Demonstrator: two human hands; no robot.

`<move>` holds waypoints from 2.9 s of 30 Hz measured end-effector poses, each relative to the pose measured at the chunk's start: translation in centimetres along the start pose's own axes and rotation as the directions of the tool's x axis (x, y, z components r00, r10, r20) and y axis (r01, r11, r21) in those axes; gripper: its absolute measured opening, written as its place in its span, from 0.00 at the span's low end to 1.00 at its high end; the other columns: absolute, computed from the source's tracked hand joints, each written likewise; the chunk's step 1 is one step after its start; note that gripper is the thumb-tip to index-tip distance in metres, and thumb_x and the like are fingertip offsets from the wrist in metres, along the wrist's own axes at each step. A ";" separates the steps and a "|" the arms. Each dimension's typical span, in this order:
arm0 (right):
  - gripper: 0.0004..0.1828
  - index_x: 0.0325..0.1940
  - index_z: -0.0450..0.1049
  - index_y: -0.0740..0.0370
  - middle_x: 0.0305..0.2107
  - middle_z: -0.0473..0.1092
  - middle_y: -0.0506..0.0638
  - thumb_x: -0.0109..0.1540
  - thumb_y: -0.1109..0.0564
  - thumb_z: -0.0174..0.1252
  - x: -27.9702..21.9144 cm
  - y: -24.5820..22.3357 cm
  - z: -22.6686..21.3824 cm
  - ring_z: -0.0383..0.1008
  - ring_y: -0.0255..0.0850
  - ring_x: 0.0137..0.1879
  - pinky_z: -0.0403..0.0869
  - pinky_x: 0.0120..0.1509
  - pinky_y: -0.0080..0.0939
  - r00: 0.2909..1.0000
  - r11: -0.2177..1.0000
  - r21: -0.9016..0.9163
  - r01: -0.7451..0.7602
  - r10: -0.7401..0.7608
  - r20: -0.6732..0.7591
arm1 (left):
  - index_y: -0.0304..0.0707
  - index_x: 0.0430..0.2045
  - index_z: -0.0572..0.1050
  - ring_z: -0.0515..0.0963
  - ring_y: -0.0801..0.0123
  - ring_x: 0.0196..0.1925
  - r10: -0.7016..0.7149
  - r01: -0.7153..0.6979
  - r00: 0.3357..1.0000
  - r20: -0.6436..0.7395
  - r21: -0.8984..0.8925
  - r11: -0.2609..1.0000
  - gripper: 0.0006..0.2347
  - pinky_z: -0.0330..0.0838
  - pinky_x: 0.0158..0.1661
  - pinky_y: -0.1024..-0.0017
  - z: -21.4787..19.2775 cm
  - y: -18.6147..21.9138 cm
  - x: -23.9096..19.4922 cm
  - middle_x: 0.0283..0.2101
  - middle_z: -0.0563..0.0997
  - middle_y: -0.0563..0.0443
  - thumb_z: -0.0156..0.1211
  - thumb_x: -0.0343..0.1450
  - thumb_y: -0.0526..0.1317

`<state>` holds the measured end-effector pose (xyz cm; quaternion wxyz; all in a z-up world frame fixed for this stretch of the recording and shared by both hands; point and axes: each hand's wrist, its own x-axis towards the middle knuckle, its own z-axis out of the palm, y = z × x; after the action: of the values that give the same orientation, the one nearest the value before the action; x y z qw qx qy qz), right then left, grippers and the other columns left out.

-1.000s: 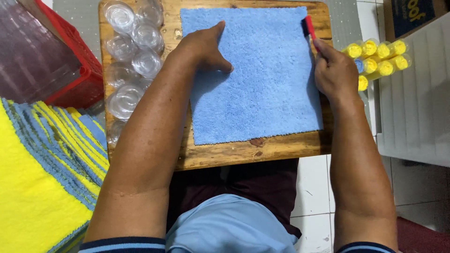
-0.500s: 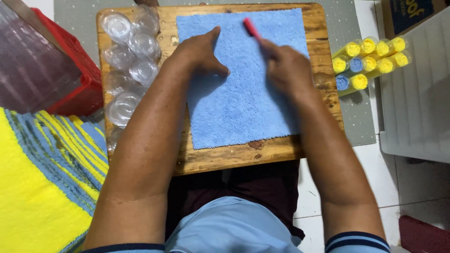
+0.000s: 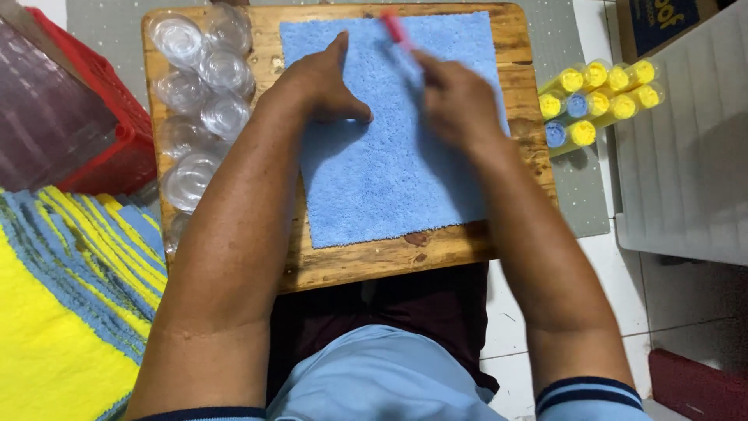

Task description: The person brushes a blue cloth on a wooden board using a red brush, then folds the cloth. They place the folded cloth into a clear plastic bag and roll it tightly inside the bag.

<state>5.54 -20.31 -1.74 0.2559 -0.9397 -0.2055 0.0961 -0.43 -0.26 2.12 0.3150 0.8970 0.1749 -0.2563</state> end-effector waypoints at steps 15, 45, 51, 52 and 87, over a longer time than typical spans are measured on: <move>0.25 0.68 0.73 0.42 0.56 0.74 0.57 0.68 0.53 0.45 2.8 11.7 -3.7 0.74 0.56 0.58 0.70 0.56 0.52 0.985 0.996 -0.090 -0.011 -0.005 -0.172 | 0.55 0.77 0.38 0.72 0.52 0.64 -0.005 0.005 1.000 -0.014 -0.023 1.000 0.50 0.72 0.54 0.57 0.1 -0.5 0.6 0.68 0.68 0.47 0.70 0.62 0.47; 0.18 0.61 0.82 0.51 0.38 0.72 0.54 0.67 0.49 0.63 -14.6 19.0 -0.7 0.78 0.55 0.46 0.76 0.51 0.50 0.814 0.866 -0.446 0.228 -0.421 -0.400 | 0.44 0.35 0.76 0.84 0.53 0.32 0.756 -0.443 0.631 -0.173 0.721 0.534 0.13 0.79 0.31 0.61 15.5 -11.3 -8.6 0.28 0.79 0.49 0.61 0.62 0.46; 0.08 0.44 0.85 0.40 0.35 0.75 0.45 0.60 0.48 0.67 -16.3 16.1 -1.3 0.78 0.47 0.45 0.75 0.51 0.47 0.846 0.823 -0.431 0.369 -0.490 -0.211 | 0.49 0.28 0.73 0.81 0.63 0.28 0.834 -0.336 0.494 -0.245 0.831 0.443 0.04 0.75 0.28 0.70 16.4 -12.7 -8.2 0.25 0.74 0.56 0.56 0.64 0.41; 0.08 0.44 0.85 0.40 0.35 0.75 0.45 0.60 0.48 0.67 -16.2 15.8 -1.3 0.78 0.47 0.45 0.75 0.51 0.47 0.842 0.821 -0.433 0.372 -0.495 -0.215 | 0.49 0.28 0.73 0.81 0.63 0.28 0.835 -0.330 0.490 -0.249 0.834 0.442 0.04 0.75 0.28 0.70 16.9 -13.1 -7.6 0.25 0.74 0.56 0.56 0.64 0.41; 0.10 0.40 0.82 0.47 0.35 0.79 0.43 0.59 0.62 0.67 -19.4 14.6 -3.6 0.80 0.46 0.46 0.75 0.53 0.49 0.814 0.822 -0.258 0.508 -0.556 -0.170 | 0.47 0.22 0.74 0.81 0.58 0.30 0.792 -0.510 0.482 -0.375 0.615 0.602 0.07 0.71 0.31 0.62 13.6 -11.7 -14.5 0.25 0.75 0.54 0.62 0.67 0.45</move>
<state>-5.90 -41.79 -4.81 0.1993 -0.8694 -0.4374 -0.1139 -22.47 -2.70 -4.27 0.1118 0.9674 -0.1572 0.1643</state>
